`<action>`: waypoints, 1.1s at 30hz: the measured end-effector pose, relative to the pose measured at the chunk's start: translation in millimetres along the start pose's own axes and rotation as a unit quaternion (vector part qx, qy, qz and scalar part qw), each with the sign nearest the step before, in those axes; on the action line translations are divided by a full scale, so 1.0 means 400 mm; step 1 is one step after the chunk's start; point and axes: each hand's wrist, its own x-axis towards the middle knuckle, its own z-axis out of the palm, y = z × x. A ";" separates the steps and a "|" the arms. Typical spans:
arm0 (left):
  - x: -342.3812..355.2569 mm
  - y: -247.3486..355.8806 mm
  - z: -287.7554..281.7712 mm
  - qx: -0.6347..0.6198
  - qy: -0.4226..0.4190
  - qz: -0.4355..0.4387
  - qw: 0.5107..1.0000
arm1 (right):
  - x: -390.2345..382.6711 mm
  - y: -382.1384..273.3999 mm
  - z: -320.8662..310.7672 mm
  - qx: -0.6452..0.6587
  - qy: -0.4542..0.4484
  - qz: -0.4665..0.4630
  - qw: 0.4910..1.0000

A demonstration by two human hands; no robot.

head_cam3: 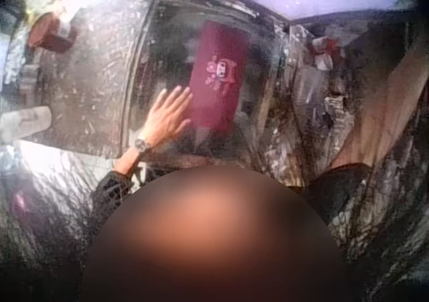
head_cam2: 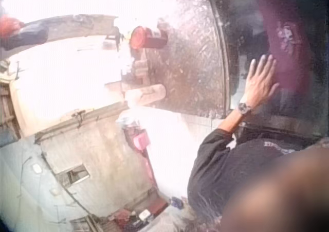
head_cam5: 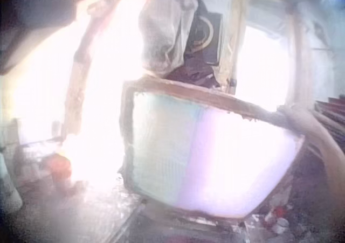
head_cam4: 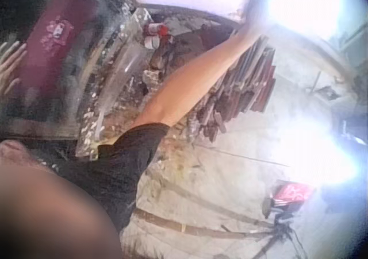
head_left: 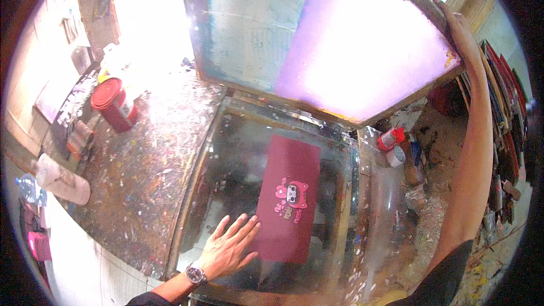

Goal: The person aligns a screen printing frame over a pink t-shirt on a table, then repeatedly lowers and lifts the frame to press the screen onto the fabric. The person then uses masking tape to secure the frame to the table.

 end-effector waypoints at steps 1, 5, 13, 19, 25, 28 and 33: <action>-0.016 -0.011 -0.004 0.003 0.000 -0.007 1.000 | -0.015 -0.037 0.026 -0.006 -0.002 0.001 1.000; -0.026 -0.003 0.002 0.050 0.013 -0.001 0.999 | -0.034 -0.084 -0.007 -0.142 -0.030 0.014 0.989; -0.030 -0.004 0.009 0.064 0.033 0.004 0.997 | -0.091 -0.221 -0.019 -0.151 0.010 -0.032 0.988; -0.023 0.006 0.012 0.072 0.032 0.015 0.997 | -0.134 -0.253 -0.039 -0.205 0.045 -0.057 0.976; -0.025 0.002 0.022 0.096 0.011 0.011 0.995 | -0.152 -0.308 -0.058 -0.170 0.023 -0.021 0.985; -0.025 0.000 0.027 0.092 0.014 0.011 0.996 | -0.155 -0.321 -0.064 -0.129 0.004 0.034 0.991; -0.029 0.001 0.023 0.081 0.023 0.011 0.996 | -0.128 -0.361 -0.093 0.005 -0.064 0.223 0.973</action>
